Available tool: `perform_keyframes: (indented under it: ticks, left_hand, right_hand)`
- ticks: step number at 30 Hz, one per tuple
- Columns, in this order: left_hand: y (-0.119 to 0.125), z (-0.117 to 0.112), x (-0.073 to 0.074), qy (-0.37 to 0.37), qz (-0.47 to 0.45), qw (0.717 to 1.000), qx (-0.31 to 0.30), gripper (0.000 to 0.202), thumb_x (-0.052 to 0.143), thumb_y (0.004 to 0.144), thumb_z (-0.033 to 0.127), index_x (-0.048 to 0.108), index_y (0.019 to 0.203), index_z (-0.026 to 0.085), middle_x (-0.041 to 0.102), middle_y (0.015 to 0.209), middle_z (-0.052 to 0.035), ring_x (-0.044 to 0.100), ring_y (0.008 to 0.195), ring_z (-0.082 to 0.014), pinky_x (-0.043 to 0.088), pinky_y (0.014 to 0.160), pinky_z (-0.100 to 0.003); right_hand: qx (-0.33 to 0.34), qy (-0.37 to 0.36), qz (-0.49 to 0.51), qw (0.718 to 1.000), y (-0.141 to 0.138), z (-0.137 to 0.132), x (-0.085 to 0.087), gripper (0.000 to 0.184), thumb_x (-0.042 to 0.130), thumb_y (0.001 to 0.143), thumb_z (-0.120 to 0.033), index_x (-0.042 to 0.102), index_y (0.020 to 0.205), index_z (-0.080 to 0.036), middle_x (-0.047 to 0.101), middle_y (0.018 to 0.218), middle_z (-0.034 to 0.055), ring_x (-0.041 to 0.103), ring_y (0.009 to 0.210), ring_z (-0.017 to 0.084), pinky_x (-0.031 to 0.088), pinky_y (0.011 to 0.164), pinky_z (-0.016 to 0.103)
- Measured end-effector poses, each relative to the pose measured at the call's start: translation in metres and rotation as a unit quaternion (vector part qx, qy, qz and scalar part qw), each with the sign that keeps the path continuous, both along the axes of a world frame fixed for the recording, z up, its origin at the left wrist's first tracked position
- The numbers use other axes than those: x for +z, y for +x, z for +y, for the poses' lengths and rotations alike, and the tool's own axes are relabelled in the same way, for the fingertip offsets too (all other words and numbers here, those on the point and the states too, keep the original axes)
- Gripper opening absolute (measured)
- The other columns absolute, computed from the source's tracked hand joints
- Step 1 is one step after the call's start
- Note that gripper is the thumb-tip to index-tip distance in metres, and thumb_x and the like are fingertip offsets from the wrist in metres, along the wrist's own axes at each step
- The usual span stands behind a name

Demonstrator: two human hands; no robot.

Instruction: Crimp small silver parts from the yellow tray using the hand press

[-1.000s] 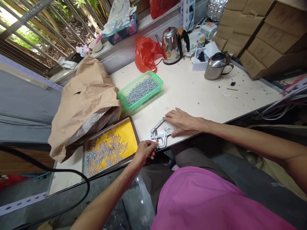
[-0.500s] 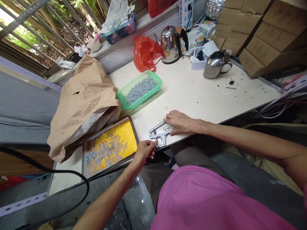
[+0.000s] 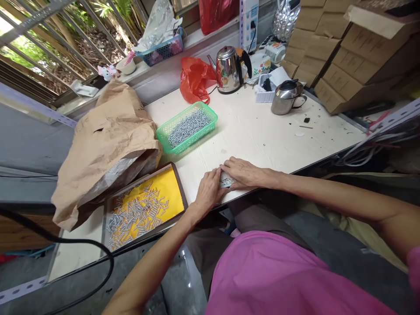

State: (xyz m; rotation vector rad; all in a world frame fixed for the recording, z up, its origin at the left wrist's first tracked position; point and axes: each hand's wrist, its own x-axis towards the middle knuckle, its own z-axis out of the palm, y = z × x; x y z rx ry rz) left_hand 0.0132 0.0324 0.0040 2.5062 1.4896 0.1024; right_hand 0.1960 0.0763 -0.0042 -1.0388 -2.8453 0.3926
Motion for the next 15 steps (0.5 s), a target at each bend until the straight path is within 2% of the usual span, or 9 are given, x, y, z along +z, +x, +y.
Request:
perform_keyframes:
  ticks: [3,8,12,15]
  left_hand:
    - [0.001,0.014,-0.003,-0.019,0.025,0.999,-0.012,0.066,0.068,0.079,0.036,0.041,0.134,0.013,0.055,0.123,-0.0144,0.051,0.109,-0.0283,0.044,0.093,-0.042]
    - [0.004,0.023,0.000,-0.026,0.043,0.999,0.006,0.044,0.069,0.078,0.039,0.060,0.114,0.015,0.059,0.105,-0.0095,0.052,0.099,-0.0256,0.046,0.085,-0.036]
    - [0.009,0.022,0.001,-0.020,0.040,0.999,0.028,0.031,0.065,0.081,0.037,0.064,0.105,0.018,0.059,0.095,-0.0065,0.052,0.094,-0.0233,0.045,0.077,-0.033]
    - [0.010,0.022,-0.001,-0.013,0.029,0.999,0.032,0.020,0.062,0.085,0.033,0.065,0.097,0.018,0.059,0.091,-0.0053,0.052,0.091,-0.0217,0.044,0.076,-0.032]
  right_hand:
    - [-0.029,-0.005,-0.007,1.000,0.004,-0.002,0.000,0.065,0.076,0.072,-0.040,0.051,0.121,-0.007,0.054,0.115,0.0172,0.047,0.108,0.029,0.041,0.087,0.039]
    - [-0.043,-0.020,-0.051,0.998,0.004,0.004,0.010,0.038,0.072,0.078,-0.034,0.062,0.107,-0.012,0.059,0.106,0.0129,0.050,0.105,0.027,0.040,0.085,0.036]
    - [-0.036,-0.036,-0.083,0.995,-0.003,0.015,0.017,0.029,0.071,0.079,-0.032,0.067,0.100,-0.012,0.062,0.102,0.0130,0.053,0.104,0.026,0.040,0.083,0.033]
    - [-0.028,-0.055,-0.097,0.993,-0.006,0.019,0.020,0.019,0.064,0.085,-0.027,0.068,0.097,-0.012,0.065,0.099,0.0130,0.057,0.100,0.024,0.039,0.080,0.030]
